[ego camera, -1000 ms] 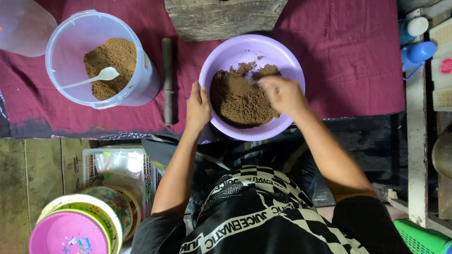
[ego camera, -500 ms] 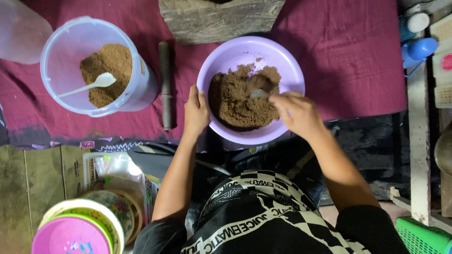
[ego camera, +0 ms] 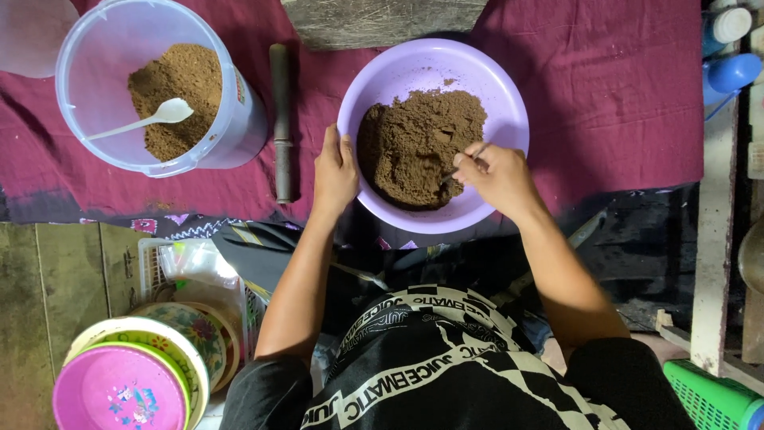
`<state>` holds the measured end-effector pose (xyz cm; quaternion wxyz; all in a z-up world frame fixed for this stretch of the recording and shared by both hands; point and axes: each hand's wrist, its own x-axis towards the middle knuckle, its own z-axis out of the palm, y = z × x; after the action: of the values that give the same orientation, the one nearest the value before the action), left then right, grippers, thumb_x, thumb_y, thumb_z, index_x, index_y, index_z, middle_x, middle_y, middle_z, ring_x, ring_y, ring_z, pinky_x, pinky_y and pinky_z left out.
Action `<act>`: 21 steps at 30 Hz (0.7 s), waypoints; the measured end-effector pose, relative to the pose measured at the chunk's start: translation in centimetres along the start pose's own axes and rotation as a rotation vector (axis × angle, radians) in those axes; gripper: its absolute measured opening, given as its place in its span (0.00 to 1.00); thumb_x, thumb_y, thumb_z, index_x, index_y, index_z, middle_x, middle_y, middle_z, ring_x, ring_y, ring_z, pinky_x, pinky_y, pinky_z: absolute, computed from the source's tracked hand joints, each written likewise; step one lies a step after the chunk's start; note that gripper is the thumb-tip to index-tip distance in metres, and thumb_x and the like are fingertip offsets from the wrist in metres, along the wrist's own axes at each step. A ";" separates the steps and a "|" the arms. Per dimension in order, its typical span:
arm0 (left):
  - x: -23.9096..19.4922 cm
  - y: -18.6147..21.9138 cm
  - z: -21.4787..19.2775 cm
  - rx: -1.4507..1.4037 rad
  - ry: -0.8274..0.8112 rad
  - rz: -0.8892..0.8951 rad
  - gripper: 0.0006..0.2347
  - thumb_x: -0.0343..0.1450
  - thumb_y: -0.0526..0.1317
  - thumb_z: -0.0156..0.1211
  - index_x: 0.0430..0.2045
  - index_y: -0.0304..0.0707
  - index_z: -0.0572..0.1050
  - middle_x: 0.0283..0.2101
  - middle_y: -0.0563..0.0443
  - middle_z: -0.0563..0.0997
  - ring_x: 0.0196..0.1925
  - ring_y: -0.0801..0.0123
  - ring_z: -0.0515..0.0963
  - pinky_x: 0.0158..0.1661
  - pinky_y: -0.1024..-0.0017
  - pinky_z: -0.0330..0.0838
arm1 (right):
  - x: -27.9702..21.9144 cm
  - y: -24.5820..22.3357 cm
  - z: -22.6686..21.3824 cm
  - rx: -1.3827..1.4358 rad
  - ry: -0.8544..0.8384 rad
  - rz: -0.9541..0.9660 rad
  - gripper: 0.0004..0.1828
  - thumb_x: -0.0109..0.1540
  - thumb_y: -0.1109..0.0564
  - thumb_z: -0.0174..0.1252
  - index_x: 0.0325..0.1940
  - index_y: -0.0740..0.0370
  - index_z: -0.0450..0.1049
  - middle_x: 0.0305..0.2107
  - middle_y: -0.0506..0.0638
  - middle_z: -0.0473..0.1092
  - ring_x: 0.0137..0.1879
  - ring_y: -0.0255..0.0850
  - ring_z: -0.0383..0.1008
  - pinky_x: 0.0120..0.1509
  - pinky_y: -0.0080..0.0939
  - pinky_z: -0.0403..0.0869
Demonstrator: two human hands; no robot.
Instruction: The person uses a spoon to stir and break up a brown powder in a purple bowl. They repeatedly scoop and fold the powder to loosen clumps and even the texture. A larger container of the same powder sits nearby on the table.
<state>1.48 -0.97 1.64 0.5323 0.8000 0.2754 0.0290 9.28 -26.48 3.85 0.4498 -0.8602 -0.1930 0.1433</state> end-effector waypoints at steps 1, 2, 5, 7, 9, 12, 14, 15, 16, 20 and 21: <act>0.1 -0.1 0.0 0.002 0.004 0.000 0.16 0.79 0.44 0.40 0.59 0.41 0.66 0.51 0.21 0.79 0.55 0.25 0.76 0.53 0.35 0.71 | 0.3 0.4 0.0 0.003 -0.002 -0.003 0.07 0.65 0.60 0.60 0.36 0.67 0.78 0.20 0.57 0.76 0.28 0.46 0.80 0.35 0.41 0.74; 0.1 -0.2 0.0 0.004 0.003 -0.002 0.16 0.79 0.44 0.40 0.59 0.41 0.66 0.51 0.22 0.79 0.55 0.26 0.76 0.53 0.36 0.71 | 0.6 0.8 -0.1 0.124 0.011 0.019 0.06 0.66 0.61 0.59 0.37 0.67 0.77 0.23 0.59 0.76 0.31 0.45 0.81 0.38 0.39 0.76; 0.2 -0.5 0.0 0.000 0.002 0.001 0.16 0.79 0.44 0.40 0.59 0.40 0.66 0.51 0.21 0.78 0.55 0.25 0.76 0.53 0.35 0.71 | 0.7 0.7 -1.4 0.191 0.029 -0.003 0.07 0.68 0.61 0.60 0.35 0.63 0.78 0.23 0.57 0.76 0.30 0.40 0.80 0.37 0.35 0.76; 0.4 -0.7 0.1 -0.006 -0.004 0.010 0.16 0.79 0.44 0.40 0.59 0.39 0.66 0.52 0.20 0.78 0.55 0.24 0.75 0.54 0.35 0.70 | 0.1 0.3 -1.9 0.135 0.042 -0.047 0.10 0.67 0.60 0.62 0.31 0.59 0.79 0.20 0.53 0.75 0.27 0.36 0.79 0.32 0.32 0.74; 0.6 -0.9 0.1 0.004 -0.014 -0.002 0.16 0.79 0.44 0.39 0.60 0.41 0.65 0.52 0.21 0.78 0.56 0.25 0.75 0.55 0.35 0.70 | -1.0 0.1 -1.7 0.305 -0.172 -0.039 0.07 0.64 0.64 0.59 0.31 0.65 0.79 0.22 0.59 0.77 0.28 0.40 0.79 0.37 0.39 0.78; 0.3 -0.7 0.2 0.008 -0.013 -0.004 0.16 0.79 0.44 0.39 0.60 0.40 0.65 0.52 0.21 0.78 0.56 0.25 0.75 0.54 0.35 0.70 | -1.2 -3.2 -0.4 0.181 -0.304 -0.133 0.05 0.63 0.65 0.61 0.34 0.66 0.82 0.24 0.62 0.79 0.28 0.48 0.82 0.33 0.43 0.79; 0.4 -0.6 0.1 0.010 -0.010 -0.003 0.16 0.79 0.45 0.39 0.60 0.40 0.65 0.52 0.21 0.78 0.56 0.26 0.75 0.55 0.36 0.70 | -0.1 -2.5 1.1 0.118 -0.291 -0.190 0.05 0.64 0.64 0.60 0.38 0.65 0.82 0.27 0.62 0.79 0.27 0.47 0.81 0.31 0.41 0.77; 0.4 -0.5 0.0 0.014 -0.007 -0.002 0.16 0.79 0.45 0.39 0.60 0.41 0.65 0.52 0.21 0.78 0.56 0.26 0.76 0.55 0.36 0.70 | 0.4 -2.2 1.8 0.058 -0.279 -0.248 0.06 0.66 0.64 0.60 0.41 0.64 0.82 0.29 0.61 0.79 0.26 0.45 0.79 0.29 0.38 0.74; 0.4 -0.6 -0.1 0.017 -0.005 0.002 0.16 0.79 0.45 0.39 0.60 0.41 0.65 0.52 0.21 0.78 0.56 0.26 0.76 0.55 0.36 0.70 | 0.6 -2.1 2.1 0.059 -0.276 -0.251 0.06 0.66 0.64 0.60 0.41 0.64 0.82 0.29 0.61 0.79 0.26 0.45 0.79 0.29 0.38 0.74; 0.5 -0.7 -0.1 0.009 -0.021 -0.003 0.17 0.79 0.45 0.39 0.60 0.41 0.65 0.52 0.22 0.78 0.56 0.25 0.76 0.55 0.36 0.70 | 1.9 1.1 2.4 0.081 -0.093 -0.371 0.06 0.68 0.62 0.60 0.39 0.64 0.82 0.27 0.58 0.78 0.30 0.47 0.79 0.37 0.41 0.78; 0.5 -0.7 -0.1 0.012 -0.020 -0.007 0.16 0.79 0.46 0.39 0.60 0.42 0.66 0.52 0.22 0.78 0.56 0.26 0.76 0.55 0.36 0.70 | 2.2 2.6 2.4 0.097 -0.013 -0.417 0.06 0.68 0.63 0.60 0.39 0.63 0.82 0.27 0.57 0.78 0.32 0.48 0.80 0.40 0.42 0.78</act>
<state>1.60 -0.41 0.93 0.5301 0.8026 0.2730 0.0174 10.76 -25.04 0.18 0.5095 -0.7779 -0.3626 0.0616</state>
